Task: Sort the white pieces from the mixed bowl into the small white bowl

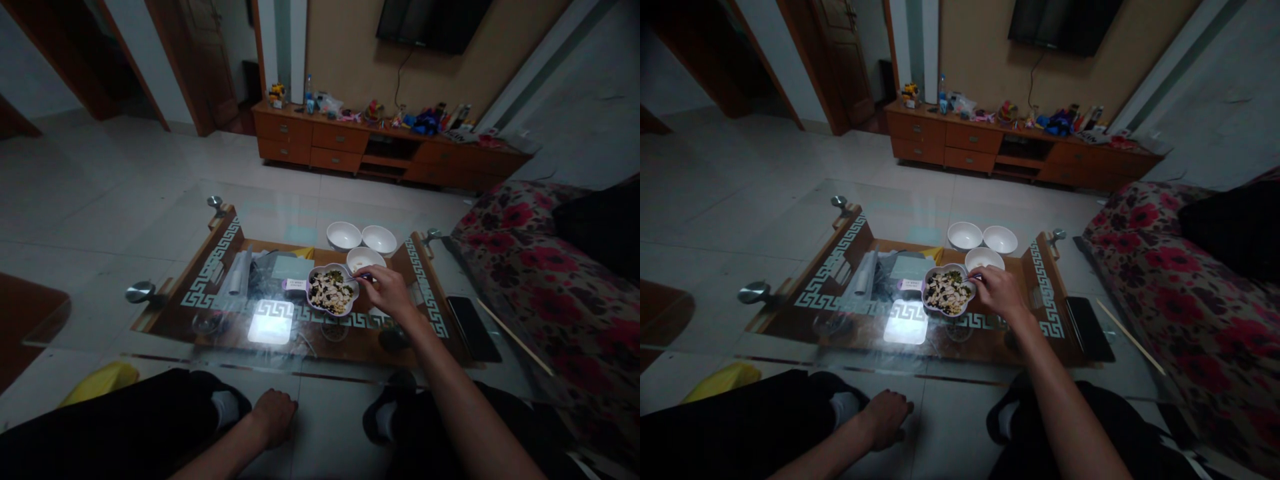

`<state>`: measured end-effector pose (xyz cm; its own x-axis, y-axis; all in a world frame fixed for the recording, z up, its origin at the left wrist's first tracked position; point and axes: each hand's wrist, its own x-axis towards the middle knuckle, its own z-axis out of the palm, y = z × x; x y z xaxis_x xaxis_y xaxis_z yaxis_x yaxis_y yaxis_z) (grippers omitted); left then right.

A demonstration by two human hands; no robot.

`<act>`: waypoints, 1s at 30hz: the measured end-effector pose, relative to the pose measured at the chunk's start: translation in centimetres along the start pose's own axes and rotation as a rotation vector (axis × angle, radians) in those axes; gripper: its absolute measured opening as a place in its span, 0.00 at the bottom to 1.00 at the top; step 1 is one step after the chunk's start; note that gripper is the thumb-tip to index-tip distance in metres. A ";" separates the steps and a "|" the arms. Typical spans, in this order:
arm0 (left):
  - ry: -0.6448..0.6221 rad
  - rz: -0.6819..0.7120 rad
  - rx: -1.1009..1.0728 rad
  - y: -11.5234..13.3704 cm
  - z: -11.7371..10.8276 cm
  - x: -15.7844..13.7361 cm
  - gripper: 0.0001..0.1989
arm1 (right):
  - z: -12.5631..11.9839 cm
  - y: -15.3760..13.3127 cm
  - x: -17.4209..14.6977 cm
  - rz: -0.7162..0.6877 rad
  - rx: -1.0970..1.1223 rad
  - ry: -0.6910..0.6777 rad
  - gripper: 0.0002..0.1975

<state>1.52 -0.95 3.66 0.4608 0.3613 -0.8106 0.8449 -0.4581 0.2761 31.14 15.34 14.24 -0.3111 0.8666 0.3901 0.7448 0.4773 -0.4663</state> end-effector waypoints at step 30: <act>0.009 0.012 -0.013 0.1 0.3 0.1 0.26 | -2.2 1.7 0.5 0.231 -0.019 0.436 0.10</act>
<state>1.54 -1.20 3.47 0.4732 0.3632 -0.8026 0.8428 -0.4519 0.2923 33.51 16.21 15.36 0.1365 0.8059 0.5762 0.7771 0.2736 -0.5668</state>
